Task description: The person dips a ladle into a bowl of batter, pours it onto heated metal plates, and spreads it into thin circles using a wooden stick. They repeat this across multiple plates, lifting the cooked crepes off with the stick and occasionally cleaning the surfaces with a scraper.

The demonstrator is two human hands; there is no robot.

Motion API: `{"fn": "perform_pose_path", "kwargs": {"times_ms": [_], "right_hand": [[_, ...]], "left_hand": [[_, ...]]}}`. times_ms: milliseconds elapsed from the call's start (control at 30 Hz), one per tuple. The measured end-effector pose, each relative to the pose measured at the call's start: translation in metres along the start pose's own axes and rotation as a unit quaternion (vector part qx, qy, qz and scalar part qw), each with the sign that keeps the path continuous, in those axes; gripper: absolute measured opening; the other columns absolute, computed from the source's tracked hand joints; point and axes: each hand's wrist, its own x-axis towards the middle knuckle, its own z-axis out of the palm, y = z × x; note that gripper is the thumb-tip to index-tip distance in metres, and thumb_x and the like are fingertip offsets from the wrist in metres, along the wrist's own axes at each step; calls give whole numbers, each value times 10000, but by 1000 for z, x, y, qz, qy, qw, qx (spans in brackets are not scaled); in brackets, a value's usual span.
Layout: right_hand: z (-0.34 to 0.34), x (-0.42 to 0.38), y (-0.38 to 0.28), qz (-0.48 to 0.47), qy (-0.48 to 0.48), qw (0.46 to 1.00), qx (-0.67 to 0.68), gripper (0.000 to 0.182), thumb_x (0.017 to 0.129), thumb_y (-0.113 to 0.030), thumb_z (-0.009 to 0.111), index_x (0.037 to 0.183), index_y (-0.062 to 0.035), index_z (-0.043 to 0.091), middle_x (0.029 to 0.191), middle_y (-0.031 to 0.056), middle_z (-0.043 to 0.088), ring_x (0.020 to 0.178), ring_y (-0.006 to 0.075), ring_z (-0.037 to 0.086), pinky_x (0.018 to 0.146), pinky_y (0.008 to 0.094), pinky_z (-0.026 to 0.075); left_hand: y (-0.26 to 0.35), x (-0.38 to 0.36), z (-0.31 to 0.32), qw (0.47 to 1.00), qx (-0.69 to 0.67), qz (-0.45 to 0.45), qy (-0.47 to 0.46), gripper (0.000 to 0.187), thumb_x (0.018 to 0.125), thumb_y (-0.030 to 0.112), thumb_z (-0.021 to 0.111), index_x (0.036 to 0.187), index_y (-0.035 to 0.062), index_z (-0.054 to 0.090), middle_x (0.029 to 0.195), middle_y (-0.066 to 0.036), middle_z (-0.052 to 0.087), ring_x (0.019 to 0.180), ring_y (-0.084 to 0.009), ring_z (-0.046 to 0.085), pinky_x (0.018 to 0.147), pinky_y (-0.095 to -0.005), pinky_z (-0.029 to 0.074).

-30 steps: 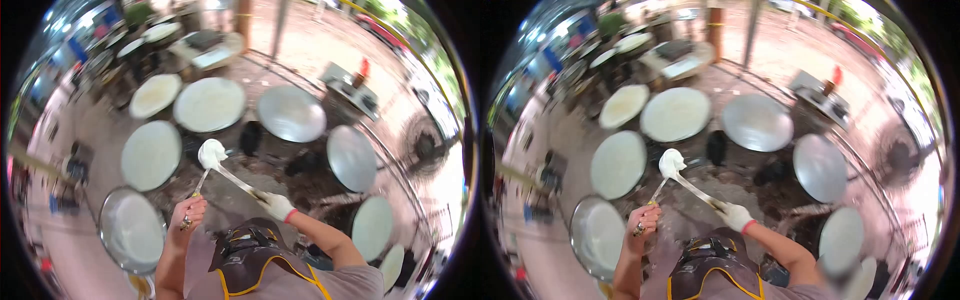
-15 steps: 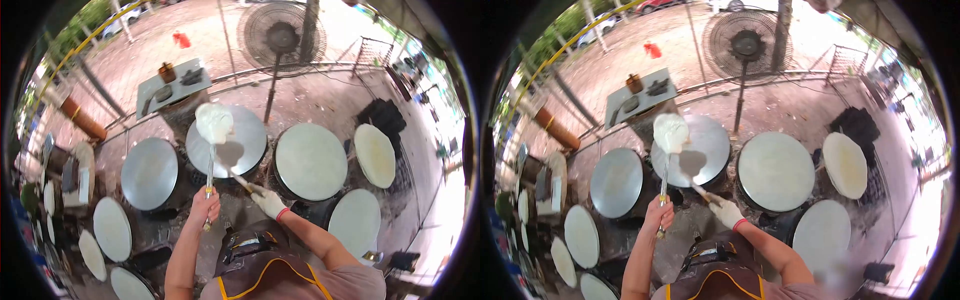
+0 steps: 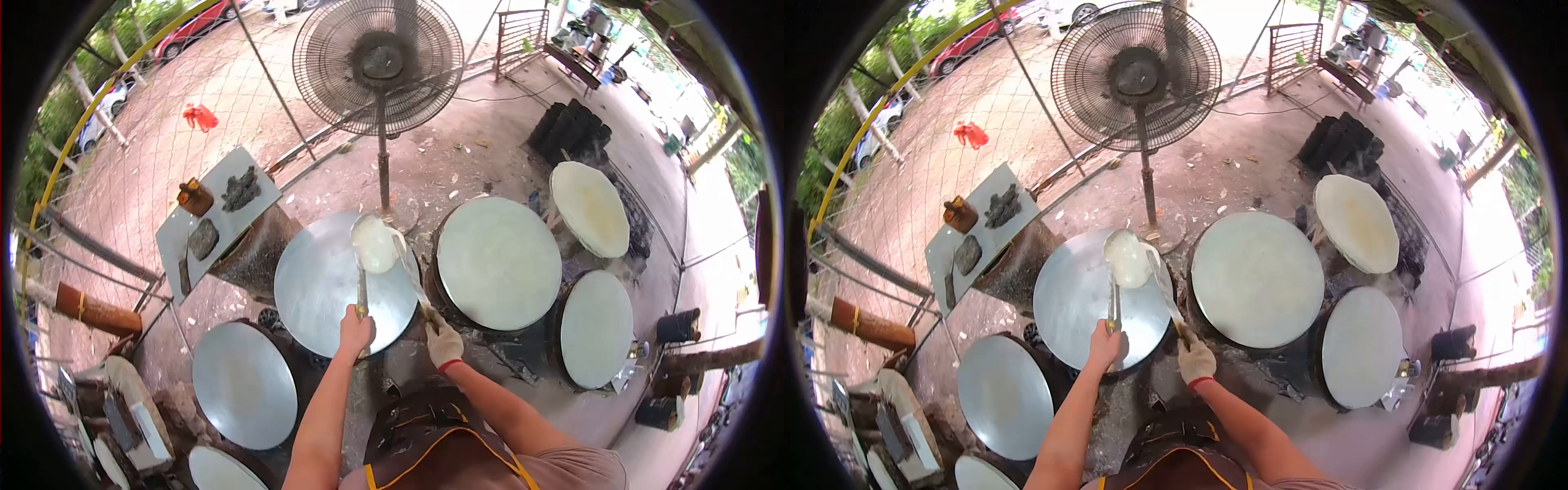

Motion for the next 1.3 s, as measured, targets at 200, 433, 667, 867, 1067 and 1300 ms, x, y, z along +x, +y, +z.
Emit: {"fn": "perform_pose_path", "kwargs": {"times_ms": [200,433,667,867,1067,1300], "right_hand": [[28,26,-73,169,-170,922,304,377,876,-188,546,1209,-10,539,963,81,669,825,155,627,732,268,485],[82,0,-71,-2,12,990,142,361,871,-183,527,1202,-40,551,957,96,669,803,152,622,719,269,479],[41,-15,-117,87,-10,990,107,398,847,-287,506,1203,-117,557,1015,174,636,946,292,620,826,337,465],[84,23,-91,-5,-70,947,314,378,857,-249,550,1154,-17,580,907,132,666,791,191,641,696,294,484],[114,32,-86,12,-87,965,248,356,887,-243,530,1193,-63,567,669,-1,554,538,71,477,487,209,374],[92,31,-87,11,-52,947,318,320,886,-227,561,1172,-86,586,672,-25,533,581,30,445,494,191,362]], "left_hand": [[-12,37,-48,987,158,20,16,206,801,110,495,955,10,401,762,-252,592,720,-438,579,649,-527,439],[-38,56,-92,973,228,39,-10,188,829,93,465,988,6,416,783,-238,592,734,-412,593,659,-502,456],[-53,48,-128,972,234,26,-9,195,854,121,462,1007,8,420,885,-249,572,781,-424,586,685,-497,462],[-61,34,-145,965,263,13,10,351,831,148,507,1142,10,422,919,-226,532,787,-409,587,678,-484,471],[-69,9,-169,948,313,20,45,563,741,83,570,1284,161,442,918,-180,474,797,-364,577,638,-442,474],[-111,-17,-190,953,287,34,87,640,702,-5,562,1289,228,461,903,-168,443,740,-350,540,612,-431,460]]}}
